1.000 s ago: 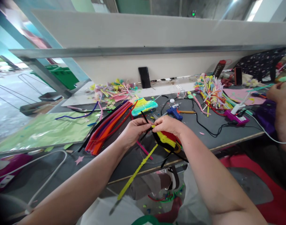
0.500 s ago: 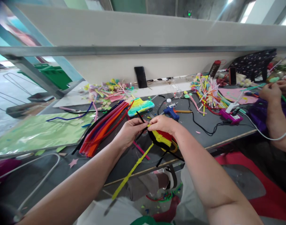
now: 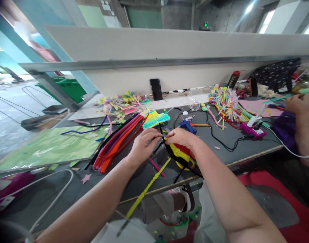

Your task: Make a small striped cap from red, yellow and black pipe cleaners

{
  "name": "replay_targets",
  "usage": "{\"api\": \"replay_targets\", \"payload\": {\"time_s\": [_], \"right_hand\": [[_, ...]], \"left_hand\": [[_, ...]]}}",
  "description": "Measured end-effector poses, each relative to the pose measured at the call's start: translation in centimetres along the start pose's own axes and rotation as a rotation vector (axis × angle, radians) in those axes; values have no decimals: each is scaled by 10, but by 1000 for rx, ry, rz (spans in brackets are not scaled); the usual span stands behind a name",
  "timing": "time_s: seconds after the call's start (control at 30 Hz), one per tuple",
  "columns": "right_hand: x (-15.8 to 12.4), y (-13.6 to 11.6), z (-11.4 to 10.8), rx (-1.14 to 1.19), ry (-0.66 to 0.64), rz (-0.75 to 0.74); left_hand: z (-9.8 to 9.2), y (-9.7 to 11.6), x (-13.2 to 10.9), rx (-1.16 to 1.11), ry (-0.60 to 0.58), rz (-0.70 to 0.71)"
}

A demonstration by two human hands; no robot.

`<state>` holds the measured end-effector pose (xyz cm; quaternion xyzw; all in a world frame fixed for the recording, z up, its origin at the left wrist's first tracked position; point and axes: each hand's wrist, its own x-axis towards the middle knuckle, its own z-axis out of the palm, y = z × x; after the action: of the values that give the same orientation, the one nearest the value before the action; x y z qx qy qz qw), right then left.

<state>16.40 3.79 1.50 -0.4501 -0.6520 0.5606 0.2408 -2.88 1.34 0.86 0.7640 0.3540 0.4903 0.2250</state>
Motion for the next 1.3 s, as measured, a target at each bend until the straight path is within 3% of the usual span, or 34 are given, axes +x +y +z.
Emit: {"api": "replay_targets", "payload": {"time_s": [0.13,0.33,0.6,0.77,0.93,1.07,1.17,1.3], "right_hand": [[0,1,0,-8,10,-15],[-2,-3,0,56,19,-11],[-4,-8,-1,42,63,-38],[-6,-12,0,11,78,-43],[-12,-18,0,-74,39,-56],[-15,-25,5,-131,-11,-32],[-15,-27,8,-171,-12,-19],[-13,-23,7,-285,-44,-16]], "left_hand": [[2,-1,-2,202,-117,156],[5,-3,-4,461,-126,306],[10,10,-11,734,-125,318],[8,13,-11,744,-101,270],[3,17,-4,536,-135,42],[-1,16,1,168,-303,-361],[-4,12,2,-188,-329,-624],[-9,7,4,-360,-394,-733]]}}
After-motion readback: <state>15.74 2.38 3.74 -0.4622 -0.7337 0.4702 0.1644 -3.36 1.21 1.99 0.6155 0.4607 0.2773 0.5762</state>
